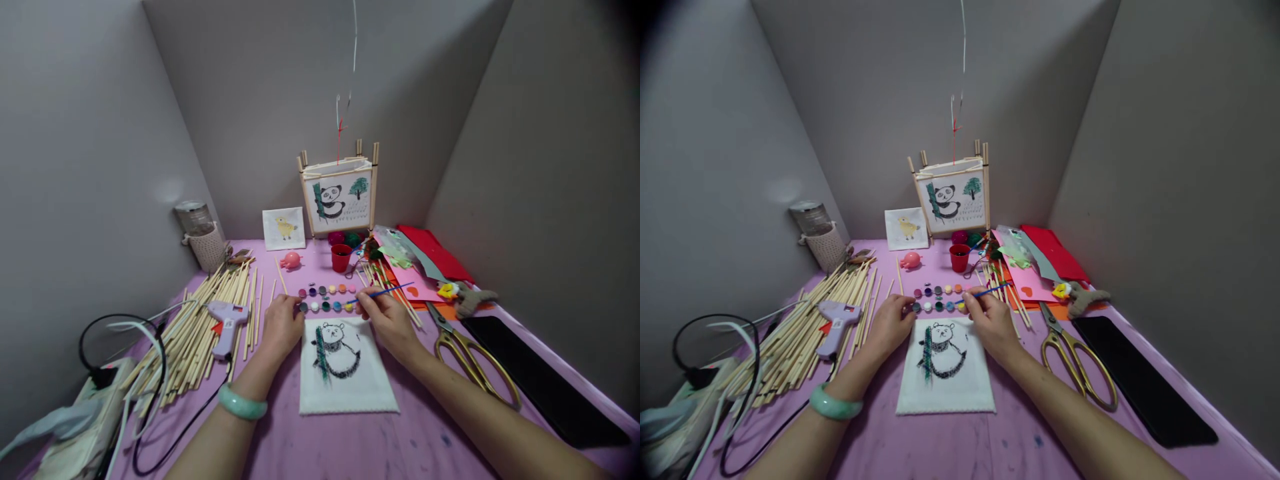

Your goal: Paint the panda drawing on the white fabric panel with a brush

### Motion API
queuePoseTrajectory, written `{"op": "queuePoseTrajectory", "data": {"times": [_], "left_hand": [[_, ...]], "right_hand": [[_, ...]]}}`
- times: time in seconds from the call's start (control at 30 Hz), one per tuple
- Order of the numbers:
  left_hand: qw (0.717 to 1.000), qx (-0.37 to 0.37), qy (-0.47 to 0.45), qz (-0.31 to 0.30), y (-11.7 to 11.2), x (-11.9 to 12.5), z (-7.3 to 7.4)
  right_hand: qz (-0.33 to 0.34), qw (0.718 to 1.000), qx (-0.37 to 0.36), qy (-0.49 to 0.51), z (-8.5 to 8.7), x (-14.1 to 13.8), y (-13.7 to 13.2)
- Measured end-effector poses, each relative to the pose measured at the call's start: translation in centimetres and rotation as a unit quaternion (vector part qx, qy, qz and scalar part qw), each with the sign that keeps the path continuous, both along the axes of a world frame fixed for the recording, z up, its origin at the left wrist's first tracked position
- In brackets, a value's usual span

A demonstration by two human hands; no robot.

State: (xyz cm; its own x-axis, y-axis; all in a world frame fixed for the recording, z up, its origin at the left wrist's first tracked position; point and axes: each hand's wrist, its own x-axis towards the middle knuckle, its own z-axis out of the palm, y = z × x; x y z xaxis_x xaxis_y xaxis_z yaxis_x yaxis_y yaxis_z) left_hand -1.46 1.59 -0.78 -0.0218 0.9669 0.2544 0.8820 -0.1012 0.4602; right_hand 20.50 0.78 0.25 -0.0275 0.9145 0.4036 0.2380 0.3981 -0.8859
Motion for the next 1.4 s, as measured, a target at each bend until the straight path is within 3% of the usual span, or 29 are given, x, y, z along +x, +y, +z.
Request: {"op": "queuePoseTrajectory", "data": {"times": [0.17, 0.3, 0.43, 0.53, 0.67, 0.73, 0.83, 1.13, 1.4], "left_hand": [[1.000, -0.003, -0.003, 0.011, 0.4, 0.0, -0.1], [0.998, 0.035, -0.053, -0.022, 0.3, -0.1, 0.2], [0.984, 0.030, -0.166, -0.060, 0.1, 0.1, 0.3], [0.955, 0.011, -0.284, -0.080, 0.3, 0.3, 0.0], [0.883, -0.041, -0.461, -0.079, 0.5, 0.6, -0.2], [0.858, -0.060, -0.504, -0.082, 0.4, 0.7, 0.0], [0.841, -0.075, -0.528, -0.088, 0.2, 0.8, 0.3], [0.862, -0.065, -0.498, -0.065, 0.3, 1.1, 0.3], [0.868, -0.060, -0.488, -0.064, 0.3, 1.2, 0.2]], "right_hand": [[0.061, 0.990, 0.086, -0.092, 1.5, -2.2, 0.6], [0.079, 0.942, 0.212, -0.246, 1.6, -4.0, 1.4], [0.036, 0.898, 0.252, -0.359, 1.2, -5.4, 2.1], [0.000, 0.882, 0.256, -0.396, 1.0, -6.1, 2.3], [-0.020, 0.884, 0.257, -0.389, 0.8, -6.2, 2.3], [-0.025, 0.889, 0.253, -0.381, 0.9, -6.2, 2.3], [-0.025, 0.887, 0.258, -0.383, 1.1, -6.2, 2.2], [-0.054, 0.824, 0.312, -0.470, 1.3, -6.7, 2.0], [-0.053, 0.819, 0.326, -0.470, 0.9, -6.8, 2.7]]}}
